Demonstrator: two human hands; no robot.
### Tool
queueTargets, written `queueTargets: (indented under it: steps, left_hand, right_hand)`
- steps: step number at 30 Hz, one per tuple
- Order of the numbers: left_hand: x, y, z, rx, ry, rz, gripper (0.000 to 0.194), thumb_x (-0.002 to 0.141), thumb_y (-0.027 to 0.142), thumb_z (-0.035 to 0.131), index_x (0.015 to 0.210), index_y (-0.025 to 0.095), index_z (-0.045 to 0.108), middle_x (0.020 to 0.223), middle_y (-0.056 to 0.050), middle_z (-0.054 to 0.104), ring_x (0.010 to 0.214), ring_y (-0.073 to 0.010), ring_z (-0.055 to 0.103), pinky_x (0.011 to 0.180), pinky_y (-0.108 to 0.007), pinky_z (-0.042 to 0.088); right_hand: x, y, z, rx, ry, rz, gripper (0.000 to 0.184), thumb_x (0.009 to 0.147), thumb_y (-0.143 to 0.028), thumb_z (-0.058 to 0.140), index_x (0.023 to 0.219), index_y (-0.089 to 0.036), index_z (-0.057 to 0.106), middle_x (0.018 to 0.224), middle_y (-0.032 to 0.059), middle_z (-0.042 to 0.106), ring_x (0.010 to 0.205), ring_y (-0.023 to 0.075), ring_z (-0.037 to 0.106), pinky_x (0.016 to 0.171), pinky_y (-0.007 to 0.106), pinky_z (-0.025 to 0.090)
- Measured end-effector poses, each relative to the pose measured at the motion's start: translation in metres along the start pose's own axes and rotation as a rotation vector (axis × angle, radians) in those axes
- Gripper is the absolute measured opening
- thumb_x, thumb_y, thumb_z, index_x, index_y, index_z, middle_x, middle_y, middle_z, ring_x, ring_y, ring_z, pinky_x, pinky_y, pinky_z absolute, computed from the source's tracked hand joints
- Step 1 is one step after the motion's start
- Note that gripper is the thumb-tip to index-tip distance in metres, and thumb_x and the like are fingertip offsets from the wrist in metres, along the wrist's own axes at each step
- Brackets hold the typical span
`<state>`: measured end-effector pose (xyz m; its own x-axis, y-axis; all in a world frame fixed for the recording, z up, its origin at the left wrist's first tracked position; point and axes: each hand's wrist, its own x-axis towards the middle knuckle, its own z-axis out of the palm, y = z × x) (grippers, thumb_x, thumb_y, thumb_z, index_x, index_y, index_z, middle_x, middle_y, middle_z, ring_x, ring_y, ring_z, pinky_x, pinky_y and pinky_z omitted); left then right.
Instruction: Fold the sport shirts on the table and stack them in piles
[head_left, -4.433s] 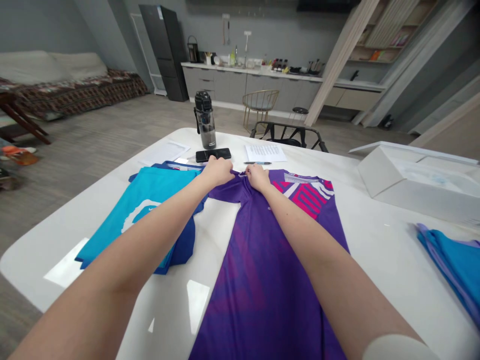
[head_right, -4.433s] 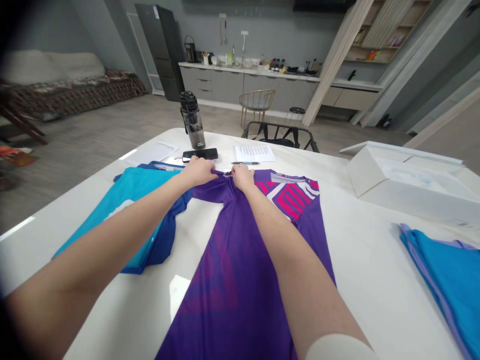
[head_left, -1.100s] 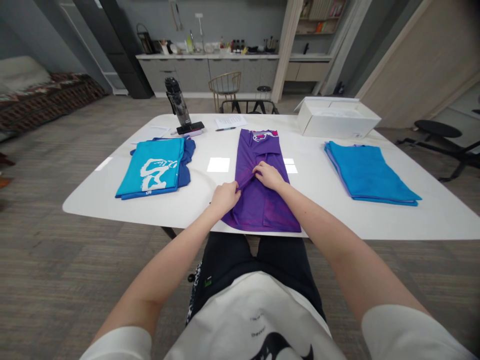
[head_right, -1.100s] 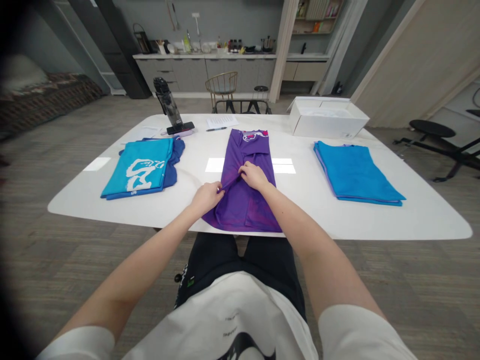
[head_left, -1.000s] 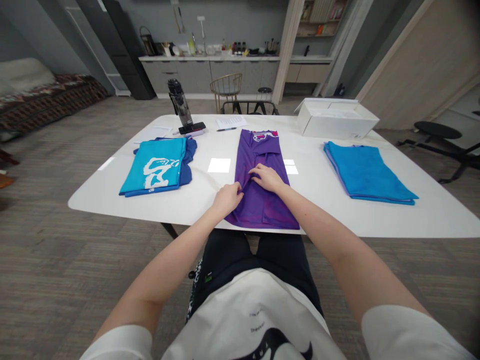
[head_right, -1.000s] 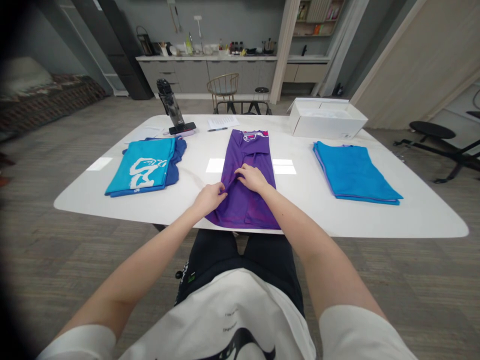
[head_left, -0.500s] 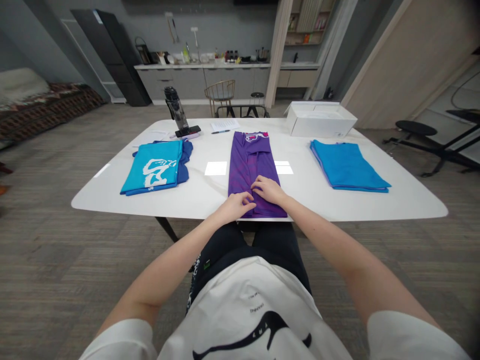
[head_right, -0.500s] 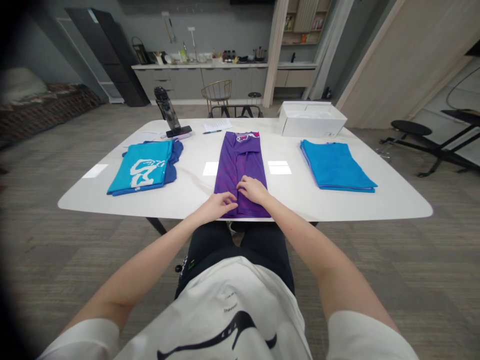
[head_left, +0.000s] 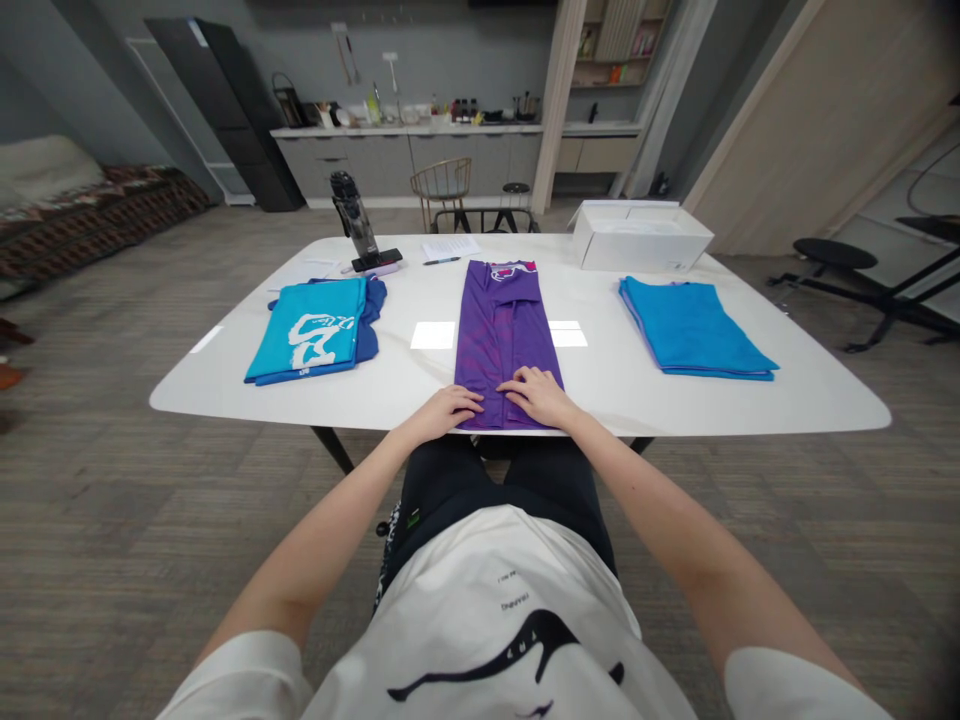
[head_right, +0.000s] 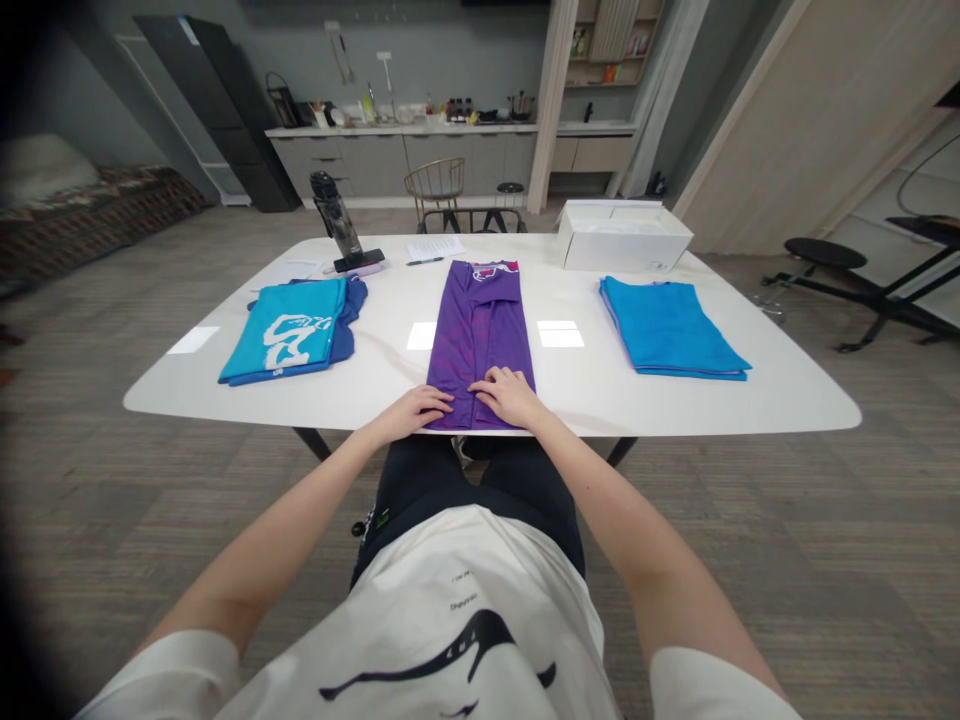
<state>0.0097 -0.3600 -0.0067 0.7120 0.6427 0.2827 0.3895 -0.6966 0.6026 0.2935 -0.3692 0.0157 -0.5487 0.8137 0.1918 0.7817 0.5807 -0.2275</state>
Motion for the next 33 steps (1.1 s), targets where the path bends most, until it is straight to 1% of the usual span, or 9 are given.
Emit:
queueTargets:
  steps: [2, 5, 7, 10, 13, 16, 23, 29, 33]
  left_hand:
    - [-0.002, 0.004, -0.003, -0.021, 0.008, -0.003, 0.024, 0.095, 0.019, 0.06, 0.107, 0.024, 0.081, 0.126, -0.007, 0.075, 0.117, -0.0222, 0.068, 0.108, -0.043, 0.05]
    - [-0.009, 0.001, -0.012, -0.066, 0.052, -0.028, 0.04, 0.092, 0.007, 0.047, 0.106, 0.023, 0.081, 0.124, -0.006, 0.076, 0.118, -0.0194, 0.068, 0.108, -0.04, 0.051]
    - [-0.014, -0.009, -0.018, -0.056, 0.055, -0.041, 0.047, 0.086, 0.001, 0.043, 0.104, 0.022, 0.081, 0.123, -0.005, 0.076, 0.119, -0.0195, 0.068, 0.11, -0.04, 0.051]
    - [-0.019, -0.026, -0.024, -0.008, -0.006, -0.019, 0.052, 0.079, -0.002, 0.044, 0.106, 0.023, 0.081, 0.124, -0.006, 0.076, 0.122, -0.0208, 0.067, 0.112, -0.042, 0.049]
    - [-0.019, -0.033, -0.025, 0.025, -0.05, 0.018, 0.05, 0.083, 0.0, 0.045, 0.108, 0.024, 0.081, 0.127, -0.006, 0.075, 0.125, -0.021, 0.065, 0.116, -0.043, 0.046]
    - [-0.013, -0.03, -0.026, 0.023, -0.081, 0.029, 0.038, 0.091, 0.009, 0.05, 0.106, 0.025, 0.081, 0.127, -0.007, 0.074, 0.122, -0.0204, 0.065, 0.113, -0.04, 0.047]
    - [0.002, -0.016, -0.035, -0.018, -0.148, -0.005, 0.02, 0.095, 0.025, 0.061, 0.1, 0.023, 0.081, 0.119, -0.008, 0.074, 0.11, -0.0205, 0.067, 0.103, -0.035, 0.049]
    - [0.0, -0.01, -0.029, -0.005, -0.096, -0.031, 0.018, 0.096, 0.034, 0.065, 0.098, 0.025, 0.081, 0.12, -0.007, 0.073, 0.112, -0.0223, 0.065, 0.105, -0.037, 0.045]
    - [-0.008, -0.007, -0.024, 0.057, -0.07, -0.062, 0.019, 0.098, 0.036, 0.063, 0.103, 0.028, 0.08, 0.128, -0.007, 0.071, 0.122, -0.024, 0.062, 0.118, -0.045, 0.036]
  right_hand:
    - [-0.004, 0.001, -0.002, 0.046, 0.012, -0.014, 0.035, 0.106, -0.037, 0.05, 0.136, -0.037, 0.068, 0.118, 0.0093, 0.064, 0.105, 0.0258, 0.057, 0.091, 0.04, 0.04]
    - [-0.015, 0.01, -0.005, 0.186, 0.085, -0.025, 0.036, 0.103, -0.029, 0.054, 0.135, -0.033, 0.069, 0.12, 0.0088, 0.067, 0.107, 0.0252, 0.06, 0.095, 0.041, 0.044]
    - [-0.026, 0.024, -0.007, 0.269, 0.174, -0.005, 0.033, 0.099, -0.02, 0.054, 0.122, -0.028, 0.076, 0.117, 0.0083, 0.069, 0.106, 0.0248, 0.062, 0.097, 0.041, 0.047]
    - [-0.045, 0.053, -0.008, 0.32, 0.254, 0.057, 0.037, 0.09, -0.008, 0.049, 0.096, -0.025, 0.081, 0.111, 0.008, 0.071, 0.107, 0.0256, 0.064, 0.1, 0.044, 0.049]
    - [-0.061, 0.079, -0.01, 0.339, 0.208, 0.106, 0.039, 0.088, -0.007, 0.048, 0.089, -0.026, 0.082, 0.112, 0.0085, 0.071, 0.109, 0.0268, 0.065, 0.101, 0.047, 0.05]
    - [-0.066, 0.092, -0.014, 0.343, 0.113, 0.105, 0.031, 0.092, -0.017, 0.055, 0.093, -0.028, 0.084, 0.118, 0.0096, 0.07, 0.113, 0.0282, 0.064, 0.103, 0.048, 0.05]
    - [-0.056, 0.092, -0.024, 0.339, -0.061, 0.112, 0.02, 0.086, -0.023, 0.07, 0.099, -0.031, 0.084, 0.123, 0.0084, 0.063, 0.117, 0.0282, 0.06, 0.108, 0.048, 0.045]
    - [-0.059, 0.085, -0.027, 0.33, -0.069, 0.143, 0.017, 0.084, -0.028, 0.074, 0.098, -0.031, 0.083, 0.124, 0.0084, 0.062, 0.118, 0.0298, 0.06, 0.108, 0.049, 0.042]
    - [-0.067, 0.078, -0.027, 0.33, -0.053, 0.113, 0.02, 0.083, -0.027, 0.075, 0.1, -0.032, 0.084, 0.127, 0.0087, 0.065, 0.118, 0.0318, 0.06, 0.106, 0.051, 0.042]
